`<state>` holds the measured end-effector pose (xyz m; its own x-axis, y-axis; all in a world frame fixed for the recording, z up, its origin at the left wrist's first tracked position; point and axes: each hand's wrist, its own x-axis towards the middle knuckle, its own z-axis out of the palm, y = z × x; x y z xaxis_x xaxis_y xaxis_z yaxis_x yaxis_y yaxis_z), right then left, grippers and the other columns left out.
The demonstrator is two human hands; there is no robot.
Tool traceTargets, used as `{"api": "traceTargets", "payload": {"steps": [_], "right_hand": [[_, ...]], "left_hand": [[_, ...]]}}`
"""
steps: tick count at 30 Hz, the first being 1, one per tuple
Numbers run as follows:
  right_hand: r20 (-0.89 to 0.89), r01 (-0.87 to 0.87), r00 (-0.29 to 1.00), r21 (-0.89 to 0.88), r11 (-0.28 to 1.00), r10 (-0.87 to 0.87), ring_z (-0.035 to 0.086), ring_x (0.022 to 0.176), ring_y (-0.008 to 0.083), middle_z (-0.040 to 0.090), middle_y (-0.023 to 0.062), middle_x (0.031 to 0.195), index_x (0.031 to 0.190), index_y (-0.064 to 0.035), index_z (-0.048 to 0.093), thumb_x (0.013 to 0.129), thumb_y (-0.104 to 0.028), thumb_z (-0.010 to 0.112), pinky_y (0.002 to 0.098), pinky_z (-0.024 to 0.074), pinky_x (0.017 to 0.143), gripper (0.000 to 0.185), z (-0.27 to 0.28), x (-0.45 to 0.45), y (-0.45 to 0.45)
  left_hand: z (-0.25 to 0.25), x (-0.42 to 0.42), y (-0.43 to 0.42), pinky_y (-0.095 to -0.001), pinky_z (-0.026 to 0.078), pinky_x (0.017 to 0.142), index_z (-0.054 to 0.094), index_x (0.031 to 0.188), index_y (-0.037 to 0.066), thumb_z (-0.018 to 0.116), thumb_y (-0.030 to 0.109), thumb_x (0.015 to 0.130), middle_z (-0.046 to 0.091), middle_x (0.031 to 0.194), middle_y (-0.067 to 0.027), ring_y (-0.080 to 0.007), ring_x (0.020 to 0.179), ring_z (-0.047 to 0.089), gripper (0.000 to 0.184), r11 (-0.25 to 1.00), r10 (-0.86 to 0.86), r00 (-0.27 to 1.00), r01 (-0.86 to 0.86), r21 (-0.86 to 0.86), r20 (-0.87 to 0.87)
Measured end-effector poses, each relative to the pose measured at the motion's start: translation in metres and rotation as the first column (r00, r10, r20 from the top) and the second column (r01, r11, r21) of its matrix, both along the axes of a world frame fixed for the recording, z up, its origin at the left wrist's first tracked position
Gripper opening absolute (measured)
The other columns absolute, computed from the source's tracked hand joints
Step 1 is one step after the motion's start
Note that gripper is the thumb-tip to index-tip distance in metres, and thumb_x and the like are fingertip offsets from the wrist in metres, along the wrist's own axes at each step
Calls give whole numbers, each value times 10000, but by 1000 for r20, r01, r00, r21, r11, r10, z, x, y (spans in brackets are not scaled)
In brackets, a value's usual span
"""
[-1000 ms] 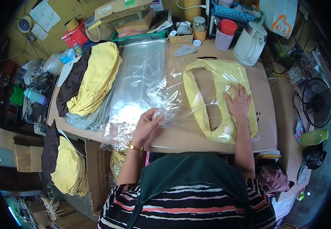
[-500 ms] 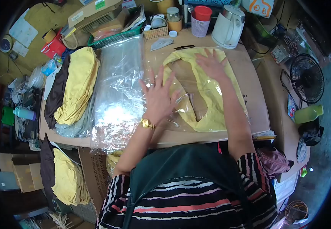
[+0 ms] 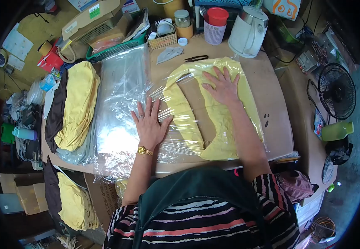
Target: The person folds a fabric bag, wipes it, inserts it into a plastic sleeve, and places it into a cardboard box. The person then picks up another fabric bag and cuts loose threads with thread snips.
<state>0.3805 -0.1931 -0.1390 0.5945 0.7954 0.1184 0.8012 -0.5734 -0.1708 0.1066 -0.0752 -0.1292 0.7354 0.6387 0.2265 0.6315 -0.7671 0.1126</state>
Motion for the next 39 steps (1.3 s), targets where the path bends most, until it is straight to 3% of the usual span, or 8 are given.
{"api": "traceTargets", "payload": {"steps": [6, 10, 14, 17, 23, 28, 33, 39], "right_hand": [[-139, 21, 990, -16, 1000, -23, 134, 1451, 316, 262, 51, 1550, 1420, -347, 408, 893, -632, 421, 698, -6, 1084, 600, 0, 9, 6], [-354, 38, 934, 249, 968, 55, 292, 1385, 343, 278, 163, 1520, 1419, -229, 419, 891, -435, 582, 533, 189, 1125, 589, 32, 30, -23], [-289, 255, 941, 267, 929, -175, 439, 1261, 385, 428, 207, 1380, 1398, -174, 434, 887, -287, 626, 432, 385, 1032, 558, 59, 15, -110], [-267, 409, 880, 11, 912, -392, 460, 1250, 352, 511, 197, 1295, 1346, -160, 489, 860, -227, 642, 429, 394, 1021, 514, 48, -15, -141], [-435, 87, 900, 206, 975, 12, 574, 1067, 240, 656, 120, 1079, 1068, -90, 683, 813, -92, 649, 359, 430, 951, 257, 91, -31, -124], [-519, -71, 726, 597, 799, 452, 607, 900, 166, 661, 88, 924, 1014, 8, 676, 816, 20, 610, 261, 446, 842, 209, 184, -122, -33], [-258, -671, 405, 568, 477, 877, 628, 877, 268, 649, 143, 940, 1004, 13, 668, 809, 12, 599, 333, 478, 805, 206, 210, -292, 62], [-421, -913, 11, 366, 181, 907, 617, 889, 380, 629, 212, 897, 905, 3, 690, 741, 42, 565, 433, 494, 813, 209, 53, -469, 145]], "left_hand": [[-10, -25, 17, -552, 177, 1105, 467, 1363, 117, 605, 287, 847, 399, 1446, -159, -388, 1351, 328, 560, 959, -93, 806, 230, -164, 584], [38, -51, -3, -491, 329, 955, 407, 1378, 79, 632, 217, 824, 441, 1297, -214, -350, 1182, 446, 614, 953, 208, 835, -291, 87, 509], [46, -78, 8, -485, 468, 811, 179, 1493, 73, 641, 296, 857, 416, 1249, -316, -447, 932, 571, 818, 861, 427, 795, -212, -462, 431], [32, -64, -1, -481, 491, 801, 59, 1519, 113, 674, 287, 845, 457, 1151, -336, -453, 844, 586, 929, 934, 260, 849, -100, -342, 460], [39, -117, 3, -359, 449, 660, 659, 1138, 77, 699, 119, 813, 550, 880, -120, -244, 703, 521, 330, 933, 254, 717, -5, -359, 649], [-6, -235, -4, -303, 433, 665, 634, 1164, 46, 678, 50, 811, 525, 870, -97, -185, 759, 510, 356, 910, 393, 450, -317, -267, 802], [-81, -348, -53, -310, 423, 742, 625, 1173, 27, 631, 103, 852, 510, 910, -100, -222, 830, 505, 330, 464, 650, -16, -783, -414, 760], [-249, -454, -175, -420, 443, 823, 610, 1172, -24, 665, 170, 818, 527, 979, -177, -329, 918, 548, 407, 3, 900, -169, -920, -392, 402]]}}
